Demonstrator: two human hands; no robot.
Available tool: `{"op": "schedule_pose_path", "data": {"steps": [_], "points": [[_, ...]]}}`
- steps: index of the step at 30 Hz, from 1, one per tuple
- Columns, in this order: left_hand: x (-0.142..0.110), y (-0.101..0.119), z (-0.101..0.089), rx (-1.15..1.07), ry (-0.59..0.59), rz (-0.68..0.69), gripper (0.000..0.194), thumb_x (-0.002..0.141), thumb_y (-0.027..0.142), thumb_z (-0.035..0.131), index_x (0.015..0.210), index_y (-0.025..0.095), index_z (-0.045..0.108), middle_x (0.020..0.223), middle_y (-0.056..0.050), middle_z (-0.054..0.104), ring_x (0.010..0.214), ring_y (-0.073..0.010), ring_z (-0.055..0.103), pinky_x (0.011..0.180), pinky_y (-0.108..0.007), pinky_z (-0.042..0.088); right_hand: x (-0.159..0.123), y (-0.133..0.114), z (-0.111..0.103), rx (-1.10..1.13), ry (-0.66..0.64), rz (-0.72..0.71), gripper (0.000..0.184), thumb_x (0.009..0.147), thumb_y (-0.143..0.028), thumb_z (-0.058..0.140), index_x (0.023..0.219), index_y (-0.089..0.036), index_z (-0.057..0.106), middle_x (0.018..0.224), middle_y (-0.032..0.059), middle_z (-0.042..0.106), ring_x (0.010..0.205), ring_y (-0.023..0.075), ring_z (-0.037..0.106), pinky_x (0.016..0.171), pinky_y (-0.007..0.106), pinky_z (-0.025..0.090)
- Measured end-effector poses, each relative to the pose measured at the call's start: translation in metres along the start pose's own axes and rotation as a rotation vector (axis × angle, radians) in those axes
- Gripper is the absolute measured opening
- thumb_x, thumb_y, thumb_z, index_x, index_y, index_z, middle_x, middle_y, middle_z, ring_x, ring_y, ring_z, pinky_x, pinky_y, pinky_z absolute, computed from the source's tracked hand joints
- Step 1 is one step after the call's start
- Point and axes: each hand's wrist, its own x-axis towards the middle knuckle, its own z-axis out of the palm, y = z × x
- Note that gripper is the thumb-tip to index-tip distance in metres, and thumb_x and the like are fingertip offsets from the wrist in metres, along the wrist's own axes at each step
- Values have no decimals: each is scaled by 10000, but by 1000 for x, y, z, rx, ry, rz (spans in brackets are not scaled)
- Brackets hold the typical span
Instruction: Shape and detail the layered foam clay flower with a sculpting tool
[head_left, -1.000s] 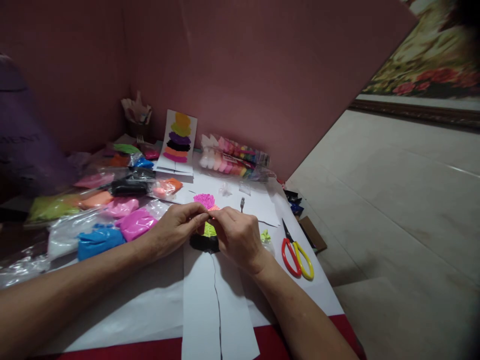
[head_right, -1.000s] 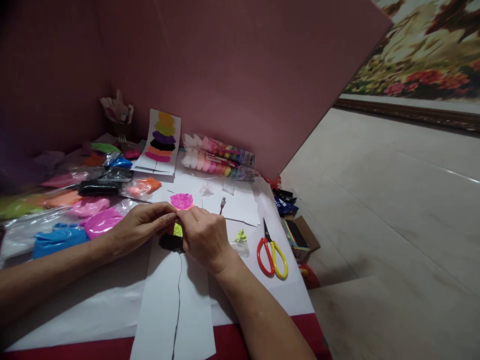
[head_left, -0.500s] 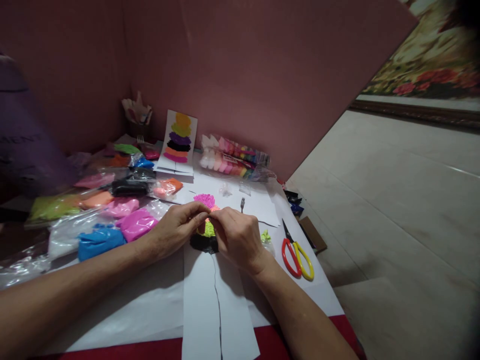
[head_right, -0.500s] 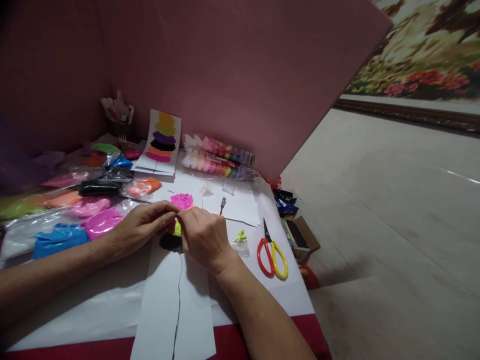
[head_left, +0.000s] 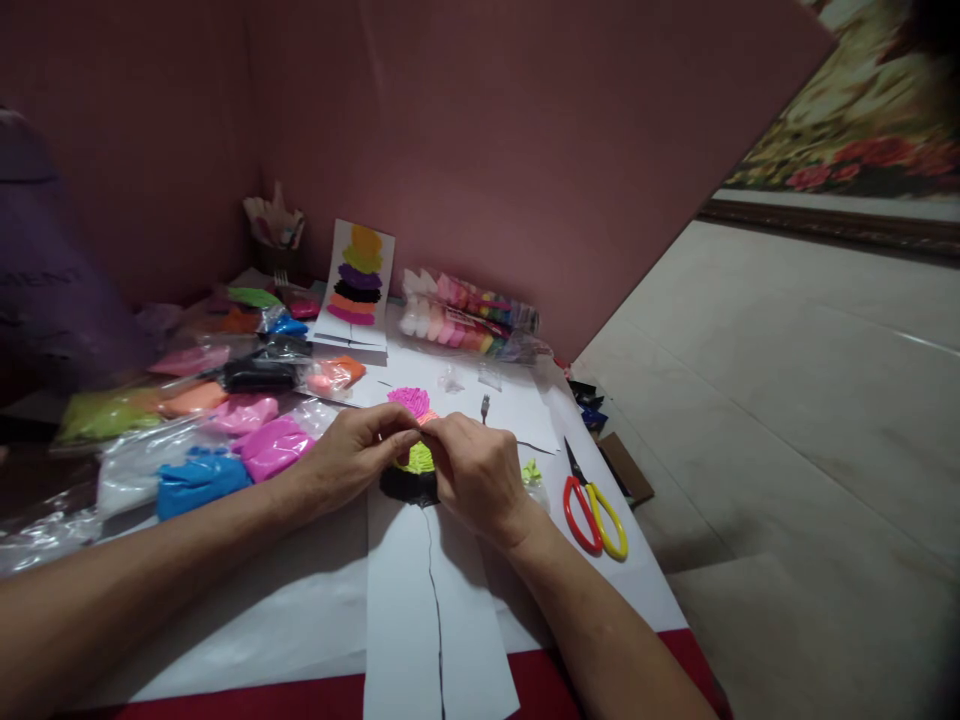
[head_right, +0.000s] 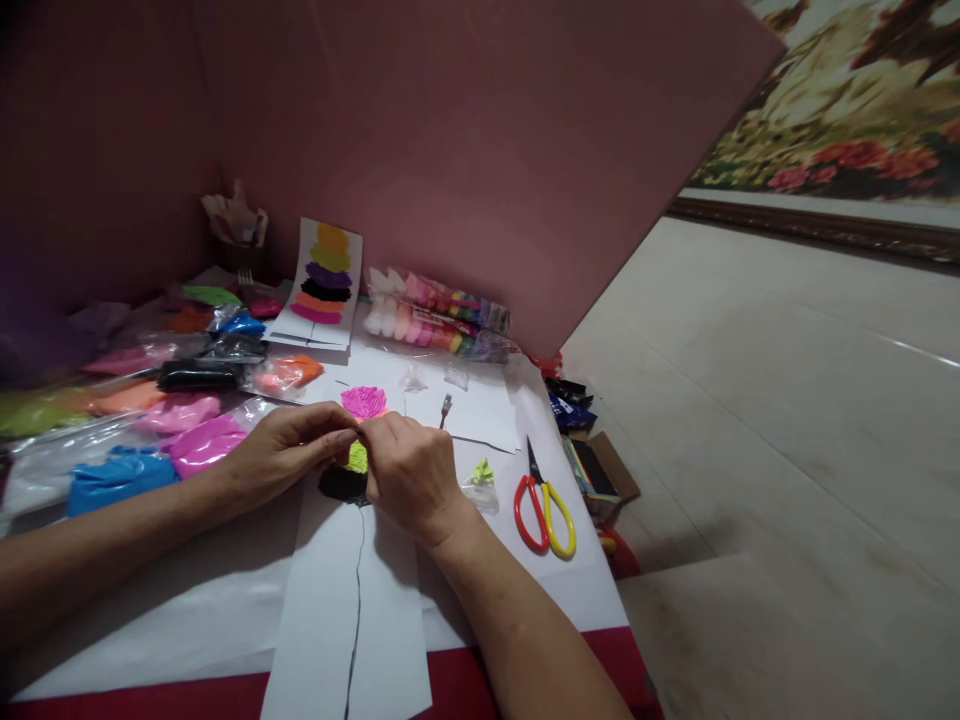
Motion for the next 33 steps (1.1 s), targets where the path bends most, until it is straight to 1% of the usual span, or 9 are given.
{"op": "schedule_pose_path", "data": {"steps": [8, 14, 19, 24, 28, 33], "points": [[0, 5, -1, 42, 4, -2, 198, 881, 306, 482, 785, 168, 585, 624, 30, 561, 569, -116, 528, 532, -223, 426, 0, 0, 1, -2, -31, 16, 175, 906, -179, 443, 961, -145, 606, 797, 58, 665, 698, 170, 601, 586, 281, 349], [0, 4, 0, 49, 5, -11, 195, 875, 310, 494, 781, 166, 587, 634, 22, 583, 583, -123, 549, 543, -230, 436, 0, 1, 1, -5, -38, 28, 168, 911, -196, 448, 926, -153, 610, 792, 52, 666, 690, 168, 601, 585, 280, 350], [0, 3, -1, 17, 12, -19, 173, 862, 311, 515, 863, 165, 608, 652, 18, 600, 599, -130, 571, 562, -237, 459, -1, 1, 1, -11, -51, 40, 160, 889, -157, 453, 933, -140, 605, 804, 59, 668, 703, 171, 603, 587, 280, 351], [1, 2, 0, 26, 22, -18, 110, 813, 266, 561, 819, 170, 615, 652, 20, 611, 598, -130, 575, 562, -239, 466, -1, 1, 2, -21, -48, 50, 137, 873, -147, 462, 902, -147, 596, 796, 54, 667, 702, 168, 605, 588, 274, 353], [0, 1, 1, 36, 9, 4, 141, 854, 273, 518, 804, 171, 601, 636, 24, 593, 586, -121, 557, 552, -231, 448, -1, 1, 2, -17, -47, 44, 138, 863, -130, 465, 904, -155, 594, 800, 48, 669, 701, 167, 606, 588, 273, 357], [0, 2, 0, 41, 24, 6, 164, 871, 289, 507, 784, 170, 579, 630, 27, 572, 576, -116, 544, 538, -225, 433, -1, 2, 2, -8, -46, 32, 206, 826, -98, 477, 985, -149, 599, 836, 57, 681, 734, 177, 618, 593, 274, 367]]}}
